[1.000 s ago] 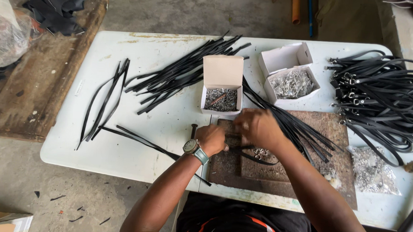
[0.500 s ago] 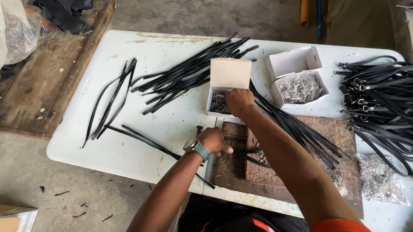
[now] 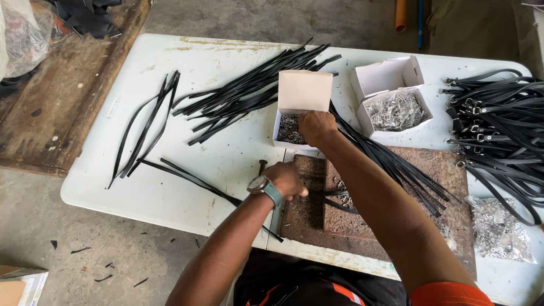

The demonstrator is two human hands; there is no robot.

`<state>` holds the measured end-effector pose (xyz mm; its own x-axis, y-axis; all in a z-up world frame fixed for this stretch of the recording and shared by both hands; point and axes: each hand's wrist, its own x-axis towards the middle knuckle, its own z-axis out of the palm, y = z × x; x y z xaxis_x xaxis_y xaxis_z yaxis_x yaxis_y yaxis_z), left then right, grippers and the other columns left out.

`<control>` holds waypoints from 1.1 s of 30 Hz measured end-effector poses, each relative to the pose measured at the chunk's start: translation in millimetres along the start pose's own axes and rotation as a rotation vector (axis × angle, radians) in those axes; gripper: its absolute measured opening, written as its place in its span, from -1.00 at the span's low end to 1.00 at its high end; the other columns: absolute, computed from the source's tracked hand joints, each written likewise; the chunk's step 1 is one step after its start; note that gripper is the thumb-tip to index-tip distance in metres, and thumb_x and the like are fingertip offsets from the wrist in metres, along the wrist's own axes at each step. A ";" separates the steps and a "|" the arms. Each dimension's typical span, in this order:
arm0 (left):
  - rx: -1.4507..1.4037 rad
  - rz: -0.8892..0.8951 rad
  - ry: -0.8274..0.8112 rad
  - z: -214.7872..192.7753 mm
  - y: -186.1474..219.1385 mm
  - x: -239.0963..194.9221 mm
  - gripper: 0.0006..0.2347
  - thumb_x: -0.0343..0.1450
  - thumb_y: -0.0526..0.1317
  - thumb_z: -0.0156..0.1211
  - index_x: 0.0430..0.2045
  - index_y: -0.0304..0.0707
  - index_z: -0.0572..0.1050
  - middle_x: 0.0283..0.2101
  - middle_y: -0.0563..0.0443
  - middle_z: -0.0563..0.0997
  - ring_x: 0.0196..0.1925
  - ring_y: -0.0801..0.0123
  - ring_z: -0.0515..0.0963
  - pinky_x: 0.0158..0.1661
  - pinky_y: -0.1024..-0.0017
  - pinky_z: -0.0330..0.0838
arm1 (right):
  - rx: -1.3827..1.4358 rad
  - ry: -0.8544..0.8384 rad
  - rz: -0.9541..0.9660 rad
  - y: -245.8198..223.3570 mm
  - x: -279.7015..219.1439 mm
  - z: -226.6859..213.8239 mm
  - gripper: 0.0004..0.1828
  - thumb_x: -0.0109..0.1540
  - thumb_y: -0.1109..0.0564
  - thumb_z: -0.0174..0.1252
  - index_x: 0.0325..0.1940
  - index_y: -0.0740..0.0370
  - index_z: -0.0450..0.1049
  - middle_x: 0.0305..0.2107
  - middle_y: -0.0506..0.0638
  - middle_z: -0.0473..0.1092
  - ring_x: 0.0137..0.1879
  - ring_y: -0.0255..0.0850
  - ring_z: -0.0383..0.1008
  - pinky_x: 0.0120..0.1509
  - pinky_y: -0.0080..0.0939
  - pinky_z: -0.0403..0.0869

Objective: The person attaches metal hardware to black leather straps using a hammer and a metal punch on a wooden block. They repeatedly position the strap and hardware, strike the punch to secure the fastener, and place the finished strap aside.

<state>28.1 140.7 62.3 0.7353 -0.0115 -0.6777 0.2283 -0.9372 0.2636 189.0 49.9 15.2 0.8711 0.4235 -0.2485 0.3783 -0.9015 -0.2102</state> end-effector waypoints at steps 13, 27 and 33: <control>-0.222 0.018 0.019 8.8 -17.3 -3.4 -0.66 0.32 0.06 0.40 -0.53 -0.31 0.65 -0.55 0.04 0.72 -0.39 0.45 0.70 -0.15 0.35 0.54 | 0.585 -0.053 -0.264 14.5 -124.1 -66.9 -0.89 0.22 0.16 0.27 -0.19 0.14 0.63 -0.23 -0.01 0.60 -0.16 -0.26 0.65 0.03 -0.27 0.59; -0.298 0.073 0.048 22.1 -31.1 -2.9 -0.64 0.33 0.08 0.37 -0.61 -0.29 0.58 -0.61 0.05 0.67 -0.44 0.38 0.70 -0.30 0.35 0.56 | 0.250 0.058 -0.486 9.2 -188.2 3.2 -0.86 0.26 0.17 0.17 -0.18 0.17 0.33 -0.45 0.09 0.54 -0.38 -0.03 0.61 -0.24 -0.02 0.58; -0.198 0.085 0.055 18.3 -25.7 -2.3 -0.61 0.33 0.11 0.34 -0.62 -0.29 0.64 -0.61 0.04 0.69 -0.45 0.39 0.69 -0.31 0.37 0.53 | 0.254 0.052 -0.423 16.2 -180.6 10.4 -0.78 0.21 0.21 0.09 -0.06 0.19 0.31 -0.43 0.12 0.55 -0.29 0.16 0.57 -0.22 0.16 0.48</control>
<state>8.9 158.5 44.6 0.7898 -0.0637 -0.6100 0.2809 -0.8466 0.4520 34.5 -40.2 46.9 0.6745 0.7368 -0.0454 0.6196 -0.5986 -0.5077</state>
